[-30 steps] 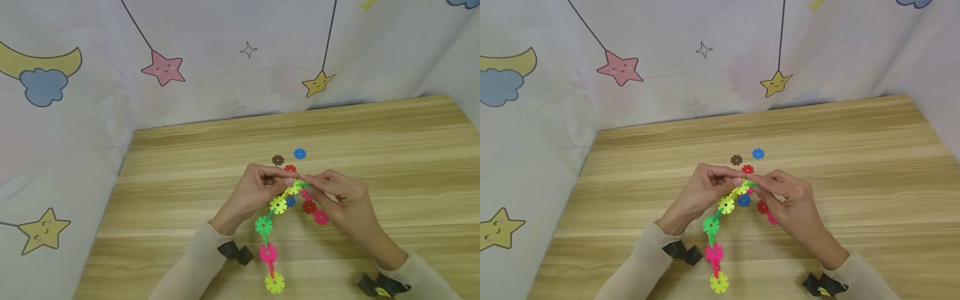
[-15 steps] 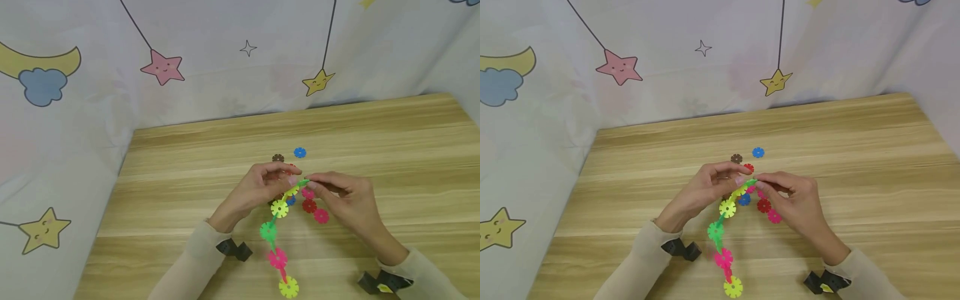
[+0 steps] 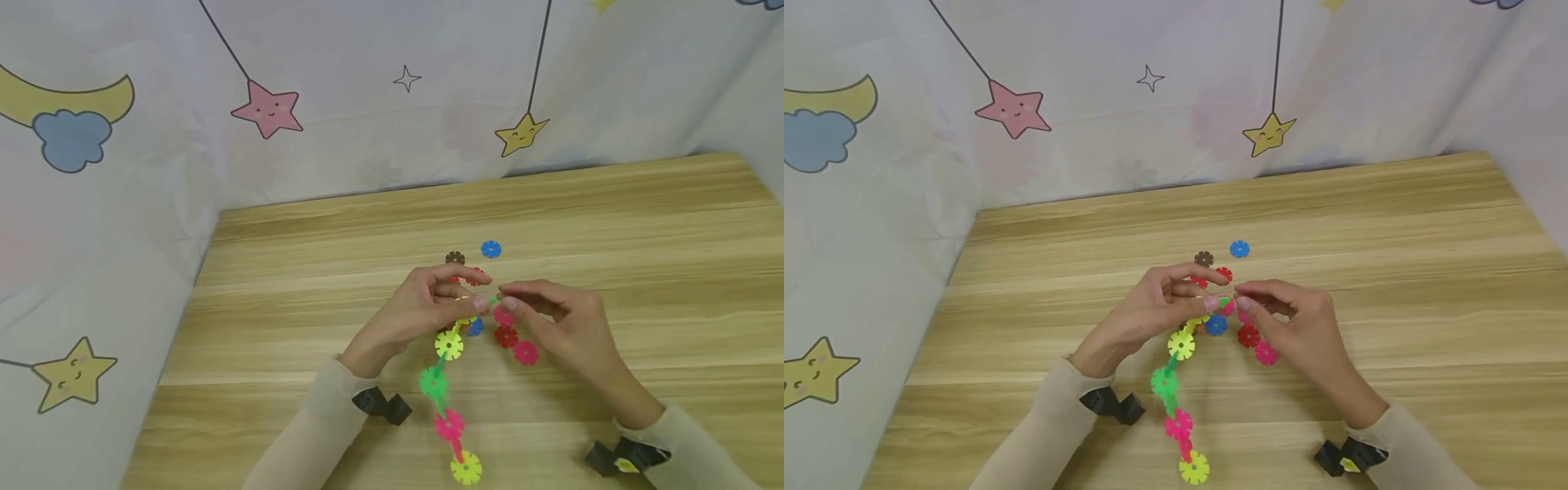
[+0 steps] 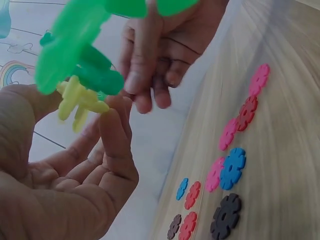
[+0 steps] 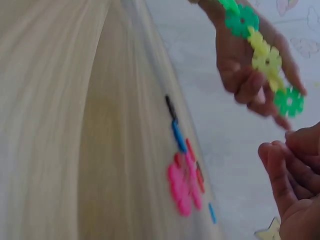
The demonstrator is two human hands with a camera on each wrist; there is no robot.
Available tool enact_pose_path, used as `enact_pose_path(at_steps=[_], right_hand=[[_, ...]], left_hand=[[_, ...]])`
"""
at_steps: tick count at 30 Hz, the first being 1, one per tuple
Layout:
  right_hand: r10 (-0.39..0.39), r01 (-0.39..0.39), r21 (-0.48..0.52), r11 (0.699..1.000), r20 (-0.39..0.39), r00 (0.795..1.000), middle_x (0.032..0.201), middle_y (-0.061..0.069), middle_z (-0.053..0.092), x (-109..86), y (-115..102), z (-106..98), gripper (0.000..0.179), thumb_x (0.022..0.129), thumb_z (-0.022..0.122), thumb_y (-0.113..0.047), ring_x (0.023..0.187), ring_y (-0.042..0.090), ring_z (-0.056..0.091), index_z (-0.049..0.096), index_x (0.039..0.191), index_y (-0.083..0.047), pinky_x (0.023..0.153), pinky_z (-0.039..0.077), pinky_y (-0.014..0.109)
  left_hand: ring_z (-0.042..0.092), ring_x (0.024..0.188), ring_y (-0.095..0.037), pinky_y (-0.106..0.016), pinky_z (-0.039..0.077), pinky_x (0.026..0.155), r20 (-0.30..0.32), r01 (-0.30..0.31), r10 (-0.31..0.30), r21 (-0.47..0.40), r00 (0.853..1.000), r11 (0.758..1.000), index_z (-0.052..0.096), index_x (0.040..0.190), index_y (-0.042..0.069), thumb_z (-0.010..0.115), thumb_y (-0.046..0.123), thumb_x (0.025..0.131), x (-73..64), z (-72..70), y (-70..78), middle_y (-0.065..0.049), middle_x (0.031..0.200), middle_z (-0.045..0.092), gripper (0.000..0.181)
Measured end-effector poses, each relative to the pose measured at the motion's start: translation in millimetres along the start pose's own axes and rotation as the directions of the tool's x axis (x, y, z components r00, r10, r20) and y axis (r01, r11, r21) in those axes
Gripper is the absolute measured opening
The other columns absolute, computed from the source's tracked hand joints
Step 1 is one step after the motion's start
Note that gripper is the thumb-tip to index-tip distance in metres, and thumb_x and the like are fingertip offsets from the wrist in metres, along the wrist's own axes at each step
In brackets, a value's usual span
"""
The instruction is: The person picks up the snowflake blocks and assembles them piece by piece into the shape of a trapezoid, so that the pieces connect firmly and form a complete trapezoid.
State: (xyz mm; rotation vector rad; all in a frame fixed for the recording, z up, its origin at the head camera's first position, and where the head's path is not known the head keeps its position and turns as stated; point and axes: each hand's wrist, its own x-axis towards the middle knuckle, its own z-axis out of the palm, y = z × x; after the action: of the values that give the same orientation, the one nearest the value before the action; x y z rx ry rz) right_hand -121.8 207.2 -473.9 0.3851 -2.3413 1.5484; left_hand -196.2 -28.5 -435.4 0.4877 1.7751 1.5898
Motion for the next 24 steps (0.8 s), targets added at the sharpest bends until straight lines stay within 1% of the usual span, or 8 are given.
enact_pose_path(at_steps=[2, 5, 9, 13, 16, 17, 20, 24], right_hand=[[0.074, -0.073, -0.049, 0.996, 0.022, 0.997, 0.11, 0.013, 0.083, 0.1, 7, -3, 0.023, 0.094, 0.079, 0.003, 0.099, -0.005, 0.076, 0.079, 0.117, -0.002, 0.086, 0.059, 0.012], [0.175, -0.168, -0.104, 0.98, 0.069, 0.982, 0.114, 0.013, 0.083, -0.2, 19, -6, 0.024, 0.098, 0.078, -0.007, 0.097, -0.007, 0.074, 0.078, 0.122, -0.004, 0.085, 0.057, 0.008], [0.204, -0.184, -0.158, 0.97, 0.116, 0.972, 0.109, 0.011, 0.082, -0.6, 31, -6, 0.025, 0.096, 0.081, -0.006, 0.087, -0.003, 0.071, 0.078, 0.121, -0.006, 0.076, 0.058, 0.013], [0.147, -0.113, -0.223, 0.968, 0.144, 0.978, 0.1, 0.005, 0.08, -3.1, 40, -2, 0.027, 0.091, 0.085, -0.006, 0.078, 0.003, 0.066, 0.079, 0.117, -0.006, 0.068, 0.057, 0.018], [0.079, -0.033, -0.265, 0.964, 0.164, 0.983, 0.101, 0.003, 0.078, -4.0, 45, 0, 0.028, 0.088, 0.087, -0.003, 0.08, 0.004, 0.065, 0.079, 0.115, -0.007, 0.069, 0.057, 0.02], [0.056, -0.007, -0.278, 0.96, 0.169, 0.984, 0.103, 0.003, 0.079, -4.0, 46, 0, 0.029, 0.087, 0.087, -0.001, 0.082, 0.004, 0.066, 0.079, 0.114, -0.007, 0.07, 0.058, 0.02], [0.029, 0.029, -0.301, 0.953, 0.184, 0.982, 0.107, 0.003, 0.078, -4.1, 47, 1, 0.032, 0.086, 0.085, 0.005, 0.085, 0.006, 0.063, 0.078, 0.115, -0.008, 0.072, 0.056, 0.02], [0.038, 0.023, -0.308, 0.951, 0.191, 0.981, 0.104, 0.002, 0.075, -4.8, 48, 0, 0.038, 0.084, 0.083, 0.01, 0.082, 0.005, 0.058, 0.077, 0.116, -0.008, 0.07, 0.053, 0.021]], left_hand=[[0.07, 0.08, -0.017, -0.025, 0.051, 0.069, -0.005, 0.01, -0.01, -0.006, 1.0, 1.0, 0.071, 0.134, 0.022, 0.078, 0.026, 0.099, -0.1, -2.5, 0.4, -0.028, 0.119, 0.076, 0.035], [0.071, 0.083, -0.023, -0.025, 0.052, 0.07, -0.007, 0.02, -0.02, -0.005, 1.0, 1.0, 0.071, 0.132, 0.025, 0.078, 0.027, 0.099, 0.2, -5.1, 0.2, -0.029, 0.119, 0.076, 0.034], [0.071, 0.087, -0.036, -0.025, 0.053, 0.071, -0.004, 0.009, -0.009, -0.002, 1.0, 1.0, 0.071, 0.134, 0.023, 0.077, 0.026, 0.099, 0.9, -6.2, 0.4, -0.026, 0.115, 0.077, 0.035], [0.071, 0.079, -0.025, -0.025, 0.052, 0.07, 0.008, 0.0, 0.0, -0.009, 1.0, 1.0, 0.07, 0.135, 0.021, 0.076, 0.024, 0.1, 1.1, -5.0, -0.7, -0.025, 0.112, 0.077, 0.036], [0.069, 0.077, -0.014, -0.025, 0.05, 0.07, 0.015, -0.002, 0.002, 0.001, 1.0, 1.0, 0.069, 0.136, 0.021, 0.076, 0.023, 0.1, 1.2, -4.3, -0.8, -0.028, 0.113, 0.076, 0.037], [0.069, 0.077, -0.014, -0.025, 0.05, 0.07, 0.015, -0.003, 0.003, 0.009, 1.0, 1.0, 0.069, 0.136, 0.02, 0.076, 0.023, 0.1, 1.4, -4.0, -0.8, -0.029, 0.113, 0.076, 0.037], [0.07, 0.08, -0.018, -0.026, 0.05, 0.07, 0.015, 0.002, -0.002, 0.031, 1.0, 1.0, 0.07, 0.136, 0.02, 0.076, 0.023, 0.1, 2.2, -3.3, -0.4, -0.031, 0.115, 0.075, 0.037], [0.068, 0.089, -0.042, -0.026, 0.051, 0.072, 0.022, 0.011, -0.012, 0.034, 1.0, 0.999, 0.069, 0.137, 0.02, 0.075, 0.023, 0.1, 3.7, -3.0, -0.8, -0.032, 0.117, 0.074, 0.037]])
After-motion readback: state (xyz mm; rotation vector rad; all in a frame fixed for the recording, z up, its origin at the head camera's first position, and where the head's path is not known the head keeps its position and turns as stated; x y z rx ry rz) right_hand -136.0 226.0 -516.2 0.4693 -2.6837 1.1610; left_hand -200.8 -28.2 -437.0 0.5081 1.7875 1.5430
